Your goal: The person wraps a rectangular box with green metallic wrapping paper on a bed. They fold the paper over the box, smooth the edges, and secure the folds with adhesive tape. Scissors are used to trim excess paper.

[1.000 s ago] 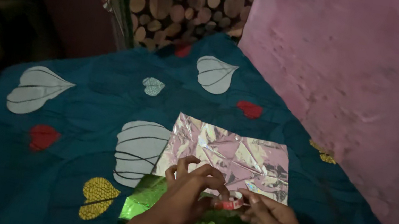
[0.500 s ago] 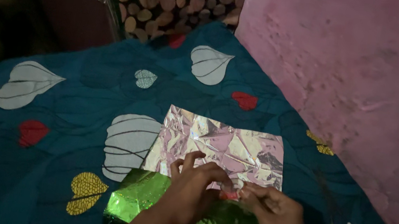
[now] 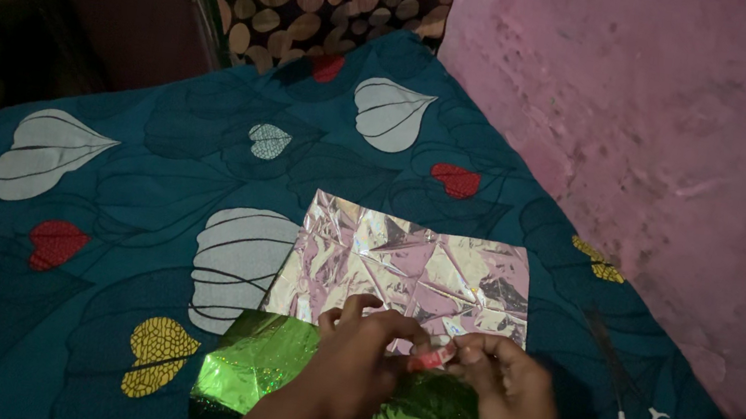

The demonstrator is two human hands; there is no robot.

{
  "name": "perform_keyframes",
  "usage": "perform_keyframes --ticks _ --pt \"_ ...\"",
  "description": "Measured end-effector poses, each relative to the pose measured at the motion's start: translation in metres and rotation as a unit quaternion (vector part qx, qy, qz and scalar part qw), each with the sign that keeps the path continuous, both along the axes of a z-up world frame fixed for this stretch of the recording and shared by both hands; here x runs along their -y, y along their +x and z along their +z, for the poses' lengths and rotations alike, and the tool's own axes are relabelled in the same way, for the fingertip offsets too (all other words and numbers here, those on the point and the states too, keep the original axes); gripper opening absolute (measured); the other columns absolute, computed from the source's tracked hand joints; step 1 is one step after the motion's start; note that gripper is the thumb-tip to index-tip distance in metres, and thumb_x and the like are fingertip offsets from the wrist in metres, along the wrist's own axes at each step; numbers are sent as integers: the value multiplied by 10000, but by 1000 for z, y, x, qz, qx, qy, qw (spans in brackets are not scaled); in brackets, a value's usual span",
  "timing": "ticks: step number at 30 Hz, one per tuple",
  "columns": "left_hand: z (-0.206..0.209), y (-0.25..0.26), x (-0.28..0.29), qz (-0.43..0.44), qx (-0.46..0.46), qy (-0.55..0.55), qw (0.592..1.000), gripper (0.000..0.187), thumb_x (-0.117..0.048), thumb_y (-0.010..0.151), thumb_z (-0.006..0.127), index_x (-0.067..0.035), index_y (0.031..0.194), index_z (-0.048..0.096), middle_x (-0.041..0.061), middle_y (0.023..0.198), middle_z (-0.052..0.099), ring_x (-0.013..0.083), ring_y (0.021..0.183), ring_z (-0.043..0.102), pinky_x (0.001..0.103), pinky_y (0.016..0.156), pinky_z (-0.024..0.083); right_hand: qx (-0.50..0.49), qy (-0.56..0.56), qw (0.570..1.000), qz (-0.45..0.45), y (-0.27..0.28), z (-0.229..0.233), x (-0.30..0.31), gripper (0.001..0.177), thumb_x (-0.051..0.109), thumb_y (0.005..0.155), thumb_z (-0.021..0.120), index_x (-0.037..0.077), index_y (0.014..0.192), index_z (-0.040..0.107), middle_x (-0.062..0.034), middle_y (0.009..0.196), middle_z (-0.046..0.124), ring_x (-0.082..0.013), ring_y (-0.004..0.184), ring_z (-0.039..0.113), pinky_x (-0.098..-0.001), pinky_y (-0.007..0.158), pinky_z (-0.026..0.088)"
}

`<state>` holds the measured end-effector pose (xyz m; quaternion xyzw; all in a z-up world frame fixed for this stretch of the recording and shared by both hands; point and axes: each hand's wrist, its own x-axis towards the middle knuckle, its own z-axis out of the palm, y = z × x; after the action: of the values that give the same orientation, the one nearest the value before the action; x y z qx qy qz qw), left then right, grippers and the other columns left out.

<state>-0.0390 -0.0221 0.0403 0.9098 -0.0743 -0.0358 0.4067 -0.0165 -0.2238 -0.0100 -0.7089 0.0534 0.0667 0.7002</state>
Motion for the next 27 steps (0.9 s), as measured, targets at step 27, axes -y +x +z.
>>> perform_keyframes --ticks 27 --pt "2 1 11 -13 -102 -197 975 282 -157 832 840 24 1022 738 115 910 759 165 851 700 305 786 578 144 70 987 22 -3 -17 2 321 -210 732 713 -103 1036 710 -189 1241 687 -253 1089 741 -395 886 596"
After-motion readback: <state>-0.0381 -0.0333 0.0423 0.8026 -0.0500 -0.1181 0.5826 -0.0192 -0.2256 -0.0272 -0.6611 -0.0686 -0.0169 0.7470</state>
